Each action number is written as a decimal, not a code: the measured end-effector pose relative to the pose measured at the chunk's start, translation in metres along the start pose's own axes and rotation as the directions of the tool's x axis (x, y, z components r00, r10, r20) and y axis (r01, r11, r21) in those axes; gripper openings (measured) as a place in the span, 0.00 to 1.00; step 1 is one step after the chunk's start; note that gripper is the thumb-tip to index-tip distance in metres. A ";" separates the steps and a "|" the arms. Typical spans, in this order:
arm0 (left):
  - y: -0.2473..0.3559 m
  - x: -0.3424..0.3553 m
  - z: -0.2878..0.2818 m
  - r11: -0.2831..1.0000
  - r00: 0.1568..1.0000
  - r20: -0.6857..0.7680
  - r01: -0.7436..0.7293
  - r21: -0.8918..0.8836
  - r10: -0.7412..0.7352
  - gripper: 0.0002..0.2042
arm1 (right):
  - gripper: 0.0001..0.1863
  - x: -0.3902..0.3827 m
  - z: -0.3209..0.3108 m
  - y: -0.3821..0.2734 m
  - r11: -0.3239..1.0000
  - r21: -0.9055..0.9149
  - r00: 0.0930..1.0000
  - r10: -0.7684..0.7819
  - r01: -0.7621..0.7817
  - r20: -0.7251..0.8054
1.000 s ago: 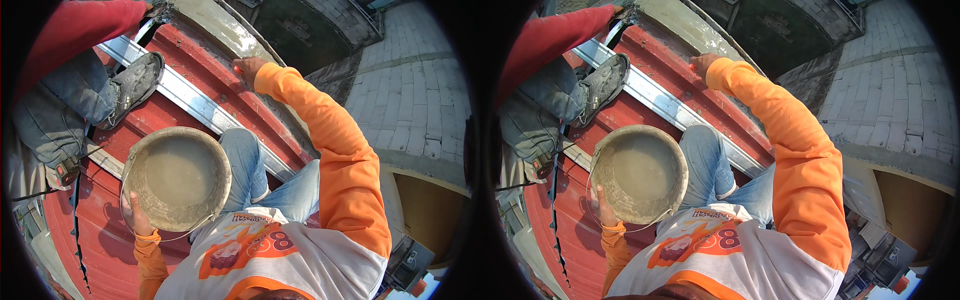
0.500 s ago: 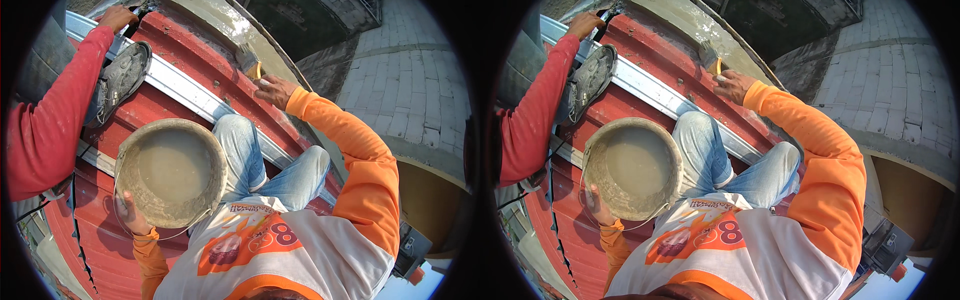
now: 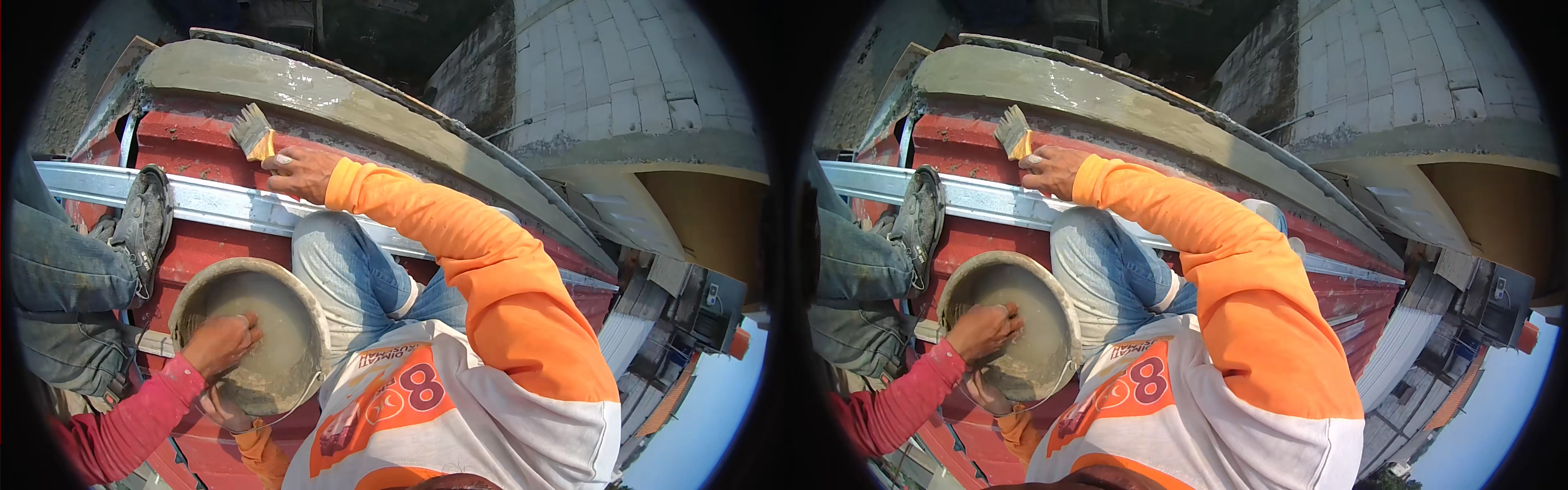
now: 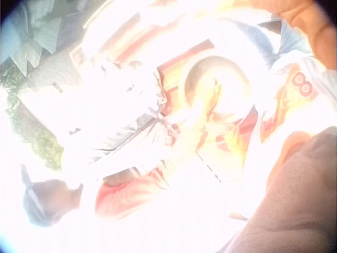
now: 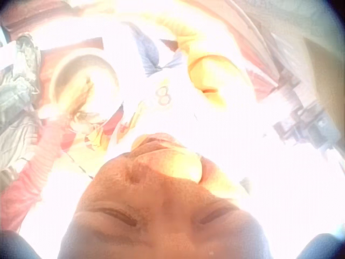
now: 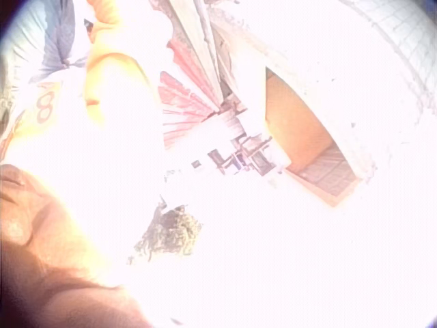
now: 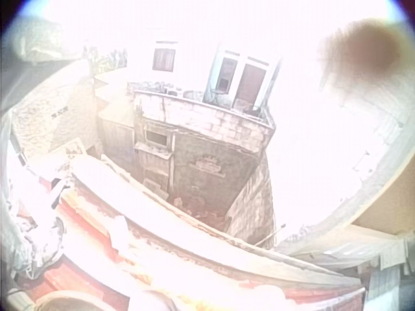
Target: The person applies water to a concrete roof ledge using a paintbrush, spreads cement mix onto the ledge using a trowel, and lifts a long metal profile.
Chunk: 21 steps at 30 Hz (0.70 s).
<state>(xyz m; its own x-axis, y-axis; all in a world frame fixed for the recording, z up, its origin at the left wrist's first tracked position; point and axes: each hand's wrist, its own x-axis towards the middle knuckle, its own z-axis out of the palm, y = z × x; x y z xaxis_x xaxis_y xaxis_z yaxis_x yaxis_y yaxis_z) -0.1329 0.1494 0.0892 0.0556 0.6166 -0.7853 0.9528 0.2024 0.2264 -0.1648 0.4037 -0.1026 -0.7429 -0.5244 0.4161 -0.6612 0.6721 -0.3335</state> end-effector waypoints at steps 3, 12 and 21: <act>-0.043 0.032 0.124 0.946 0.987 -0.111 0.079 -0.313 -0.119 0.09 | 0.08 -0.037 -0.010 -0.005 0.991 -0.002 0.987 0.134 -0.135 0.093; -0.056 0.059 0.165 0.966 0.999 -0.039 -0.017 0.259 0.028 0.06 | 0.11 -0.258 -0.100 -0.046 0.630 -0.289 0.459 0.746 -0.721 0.482; -0.023 0.019 0.113 0.957 0.937 0.310 -0.227 0.182 0.164 0.07 | 0.13 -0.194 -0.072 -0.043 0.874 -0.008 0.867 0.482 -0.485 0.126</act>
<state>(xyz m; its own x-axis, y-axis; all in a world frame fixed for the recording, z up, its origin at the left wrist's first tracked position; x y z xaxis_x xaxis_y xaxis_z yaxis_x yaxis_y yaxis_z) -0.1200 0.0705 0.0039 0.3005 0.3752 -0.8769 0.9531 -0.0849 0.2903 0.0153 0.5141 -0.1085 -0.9761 -0.1965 0.0934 -0.2169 0.8464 -0.4864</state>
